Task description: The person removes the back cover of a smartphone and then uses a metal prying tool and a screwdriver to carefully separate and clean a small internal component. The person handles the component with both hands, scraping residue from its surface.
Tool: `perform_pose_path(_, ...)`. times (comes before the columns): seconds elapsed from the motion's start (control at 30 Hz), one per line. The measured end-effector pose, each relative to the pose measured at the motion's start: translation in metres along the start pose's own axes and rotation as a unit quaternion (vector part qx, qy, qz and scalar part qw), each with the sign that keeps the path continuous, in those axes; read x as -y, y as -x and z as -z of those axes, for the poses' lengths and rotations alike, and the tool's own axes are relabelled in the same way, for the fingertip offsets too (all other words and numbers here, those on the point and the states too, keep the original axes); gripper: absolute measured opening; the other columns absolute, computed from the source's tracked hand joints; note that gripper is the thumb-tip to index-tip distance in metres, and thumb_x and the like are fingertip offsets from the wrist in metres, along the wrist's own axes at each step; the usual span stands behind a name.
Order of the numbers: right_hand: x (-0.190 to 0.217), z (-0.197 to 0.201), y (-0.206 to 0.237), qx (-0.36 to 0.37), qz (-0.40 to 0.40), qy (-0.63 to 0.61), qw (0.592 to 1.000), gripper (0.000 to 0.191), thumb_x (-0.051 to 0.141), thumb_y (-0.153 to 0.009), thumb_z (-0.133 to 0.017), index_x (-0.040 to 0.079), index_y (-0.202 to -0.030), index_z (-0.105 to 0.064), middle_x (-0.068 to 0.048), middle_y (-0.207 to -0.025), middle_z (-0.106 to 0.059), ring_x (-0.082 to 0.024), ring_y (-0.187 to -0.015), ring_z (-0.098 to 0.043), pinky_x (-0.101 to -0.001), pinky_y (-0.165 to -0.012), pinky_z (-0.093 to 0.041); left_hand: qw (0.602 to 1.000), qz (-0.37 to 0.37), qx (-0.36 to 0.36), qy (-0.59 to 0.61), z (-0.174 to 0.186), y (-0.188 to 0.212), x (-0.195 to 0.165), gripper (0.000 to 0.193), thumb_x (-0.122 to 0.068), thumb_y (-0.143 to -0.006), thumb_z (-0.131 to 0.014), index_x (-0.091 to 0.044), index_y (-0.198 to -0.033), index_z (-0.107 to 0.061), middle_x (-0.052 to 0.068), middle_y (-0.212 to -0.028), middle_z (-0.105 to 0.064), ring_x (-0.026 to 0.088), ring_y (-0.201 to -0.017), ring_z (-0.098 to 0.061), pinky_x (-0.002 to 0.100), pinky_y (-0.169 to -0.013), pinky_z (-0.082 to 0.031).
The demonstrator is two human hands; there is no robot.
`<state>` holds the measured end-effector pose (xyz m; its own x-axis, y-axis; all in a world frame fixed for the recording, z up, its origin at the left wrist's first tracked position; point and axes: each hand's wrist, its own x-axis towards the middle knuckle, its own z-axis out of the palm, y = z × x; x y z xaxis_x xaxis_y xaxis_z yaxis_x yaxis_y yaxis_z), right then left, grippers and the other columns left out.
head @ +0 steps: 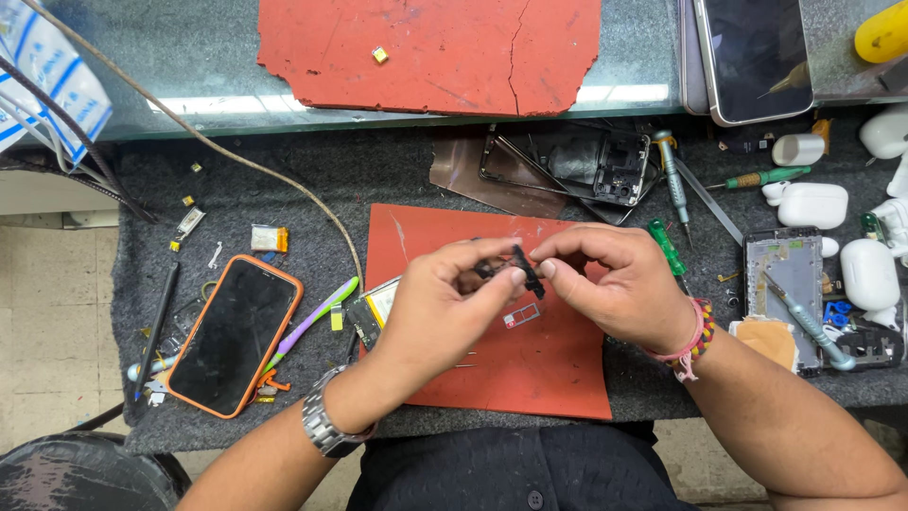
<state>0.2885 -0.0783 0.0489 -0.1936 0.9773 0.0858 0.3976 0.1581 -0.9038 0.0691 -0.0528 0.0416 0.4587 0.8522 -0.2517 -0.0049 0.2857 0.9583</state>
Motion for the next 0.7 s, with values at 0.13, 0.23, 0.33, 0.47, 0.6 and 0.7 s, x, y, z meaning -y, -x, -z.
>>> perform_pose_path(0.13, 0.002, 0.001, -0.002, -0.021, -0.012, 0.063, 0.998, 0.011, 0.009, -0.086, -0.075, 0.003, -0.096, -0.075, -0.005, -0.086, -0.076, -0.009, -0.064, -0.066, -0.0246, -0.051, -0.048, 0.992, -0.026, -0.024, -0.122, -0.009, -0.002, -0.007, 0.04, -0.01, -0.09, -0.075, -0.003, -0.129, -0.07, 0.004, -0.084, -0.072, 0.006, -0.064, -0.064, 0.022, -0.055, -0.052)
perform_pose_path(0.23, 0.005, 0.001, -0.004, -0.027, 0.032, 0.099, 0.994, 0.011, 0.009, -0.085, -0.076, 0.004, -0.094, -0.074, -0.004, -0.082, -0.072, -0.01, -0.062, -0.066, -0.0248, -0.054, -0.05, 0.975, -0.138, -0.045, -0.166, -0.013, 0.001, -0.006, 0.042, -0.01, -0.091, -0.077, -0.003, -0.131, -0.067, 0.006, -0.085, -0.071, 0.007, -0.069, -0.068, 0.023, -0.06, -0.056)
perform_pose_path(0.33, 0.01, 0.0, -0.004, -0.022, 0.061, 0.127, 0.99, 0.011, 0.009, -0.083, -0.077, 0.005, -0.092, -0.072, -0.005, -0.077, -0.068, -0.014, -0.061, -0.066, -0.0276, -0.055, -0.05, 0.941, -0.239, -0.048, -0.236, -0.01, 0.008, -0.001, 0.035, -0.01, -0.094, -0.078, -0.002, -0.127, -0.068, 0.008, -0.09, -0.07, 0.014, -0.073, -0.07, 0.027, -0.065, -0.057)
perform_pose_path(0.47, 0.016, -0.003, -0.004, -0.007, 0.107, 0.178, 0.978, 0.012, 0.006, -0.08, -0.076, 0.004, -0.09, -0.07, -0.005, -0.071, -0.064, -0.019, -0.06, -0.063, -0.0331, -0.057, -0.049, 0.92, -0.272, -0.039, -0.28, -0.005, 0.013, 0.004, 0.035, -0.009, -0.094, -0.077, -0.002, -0.127, -0.068, 0.009, -0.089, -0.069, 0.02, -0.071, -0.067, 0.032, -0.064, -0.054)
perform_pose_path(0.6, 0.018, -0.006, -0.005, -0.007, 0.112, 0.193, 0.975, 0.012, 0.005, -0.078, -0.074, 0.002, -0.089, -0.069, -0.006, -0.068, -0.062, -0.022, -0.06, -0.062, -0.0355, -0.058, -0.048, 0.916, -0.279, -0.019, -0.287, -0.004, 0.012, 0.004, 0.035, -0.008, -0.095, -0.076, -0.002, -0.128, -0.068, 0.01, -0.088, -0.068, 0.022, -0.072, -0.067, 0.033, -0.065, -0.053)
perform_pose_path(0.7, 0.017, -0.007, -0.005, -0.002, 0.097, 0.177, 0.979, 0.011, 0.006, -0.079, -0.073, 0.003, -0.088, -0.069, -0.006, -0.068, -0.062, -0.02, -0.059, -0.062, -0.034, -0.057, -0.048, 0.93, -0.253, -0.023, -0.264, -0.003, 0.011, 0.004, 0.036, -0.009, -0.094, -0.077, -0.002, -0.128, -0.068, 0.01, -0.09, -0.07, 0.02, -0.074, -0.069, 0.031, -0.066, -0.055)
